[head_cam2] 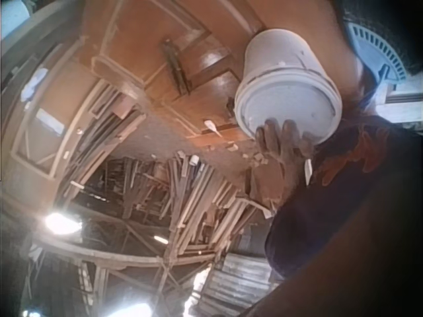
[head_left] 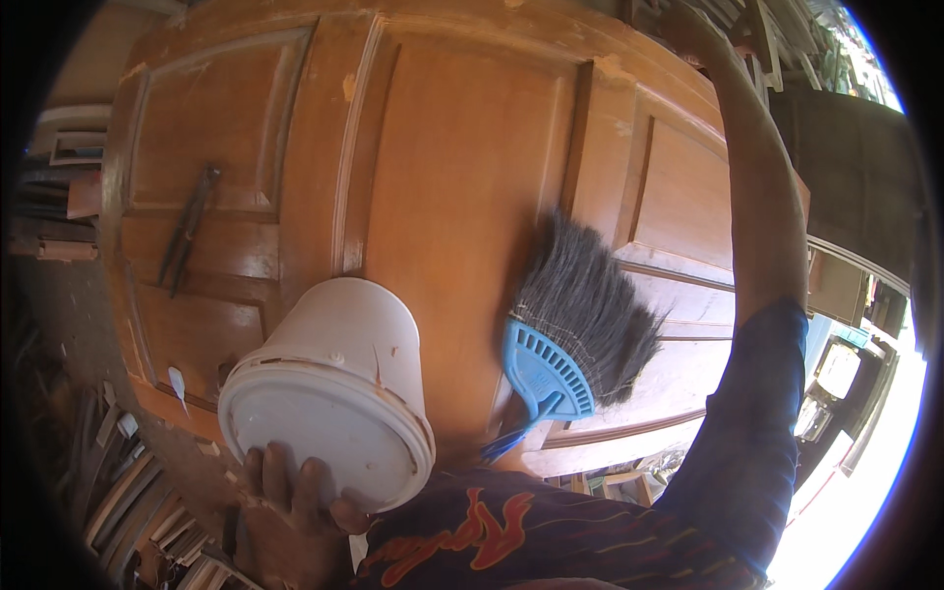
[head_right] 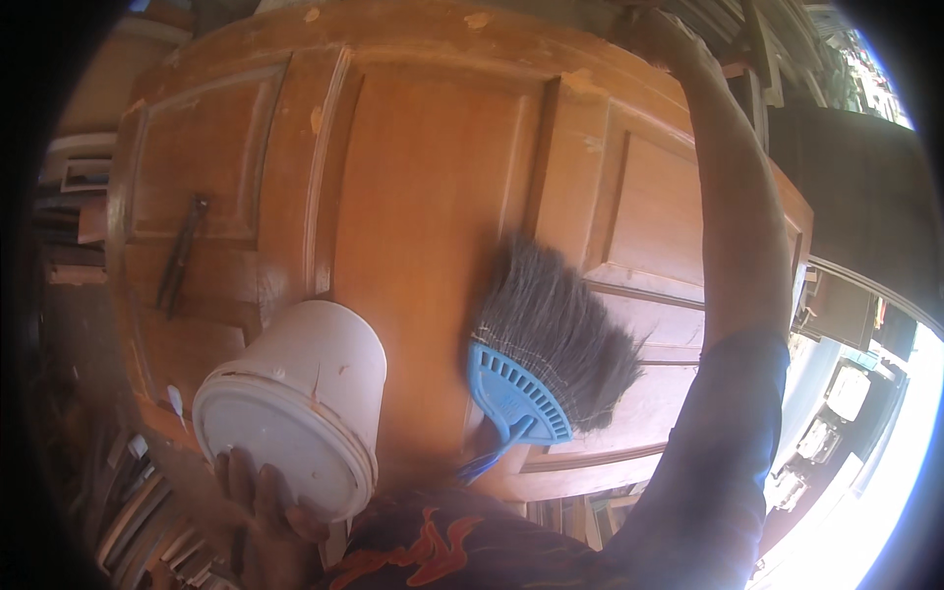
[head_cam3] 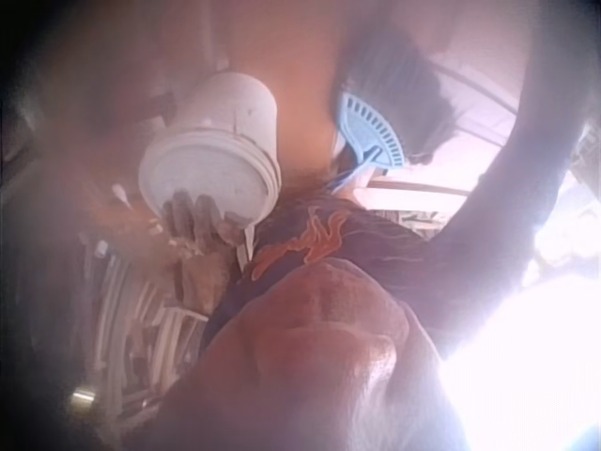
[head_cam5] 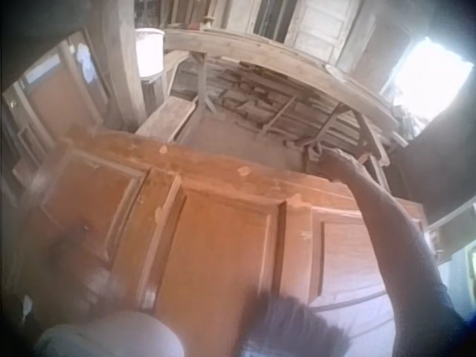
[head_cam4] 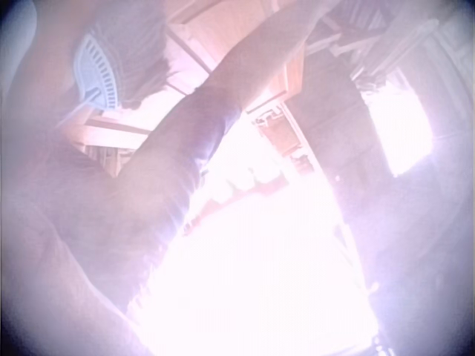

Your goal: The person sands the surface and edges of a wooden door using a sanding block, wipes away dust with a brush, and applies a liquid coating to the door using a scraper.

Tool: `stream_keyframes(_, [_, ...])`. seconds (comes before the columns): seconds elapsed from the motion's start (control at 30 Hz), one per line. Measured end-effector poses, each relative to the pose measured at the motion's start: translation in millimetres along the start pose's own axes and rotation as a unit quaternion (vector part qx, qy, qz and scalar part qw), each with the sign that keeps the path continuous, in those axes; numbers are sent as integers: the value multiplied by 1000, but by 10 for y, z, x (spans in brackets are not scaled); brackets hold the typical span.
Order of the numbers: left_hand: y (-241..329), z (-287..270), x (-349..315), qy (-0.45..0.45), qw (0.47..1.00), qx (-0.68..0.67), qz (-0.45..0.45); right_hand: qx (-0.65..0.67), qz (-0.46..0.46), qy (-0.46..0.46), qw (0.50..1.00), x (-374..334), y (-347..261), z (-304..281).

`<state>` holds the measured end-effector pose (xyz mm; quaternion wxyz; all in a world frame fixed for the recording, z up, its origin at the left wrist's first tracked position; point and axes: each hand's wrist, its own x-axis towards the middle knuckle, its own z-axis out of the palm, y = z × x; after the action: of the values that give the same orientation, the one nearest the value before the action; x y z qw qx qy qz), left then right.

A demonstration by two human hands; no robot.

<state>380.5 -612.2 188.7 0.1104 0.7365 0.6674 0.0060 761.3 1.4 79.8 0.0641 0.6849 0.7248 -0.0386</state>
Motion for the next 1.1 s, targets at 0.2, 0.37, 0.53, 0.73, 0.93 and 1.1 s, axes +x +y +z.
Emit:
stream_keyframes(0.2, [-206,290,-34,126,975,95,159,-404,-294,-36,866,715,514,303])
stream_keyframes(0.37, [-216,410,-215,106,980,110,131,-467,-292,-54,833,662,419,310])
stream_keyframes(0.53, [-279,320,-154,89,976,106,170,-485,-344,-20,804,661,531,329])
stream_keyframes(0.73, [-234,370,-156,116,974,119,155,-438,-484,123,747,702,591,491])
stream_keyframes(0.93, [-340,439,-124,167,959,112,198,-389,-574,152,704,735,709,282])
stream_keyframes(1.1, [0,-67,39,8,998,-58,-4,145,-113,-101,978,-416,-1,73])
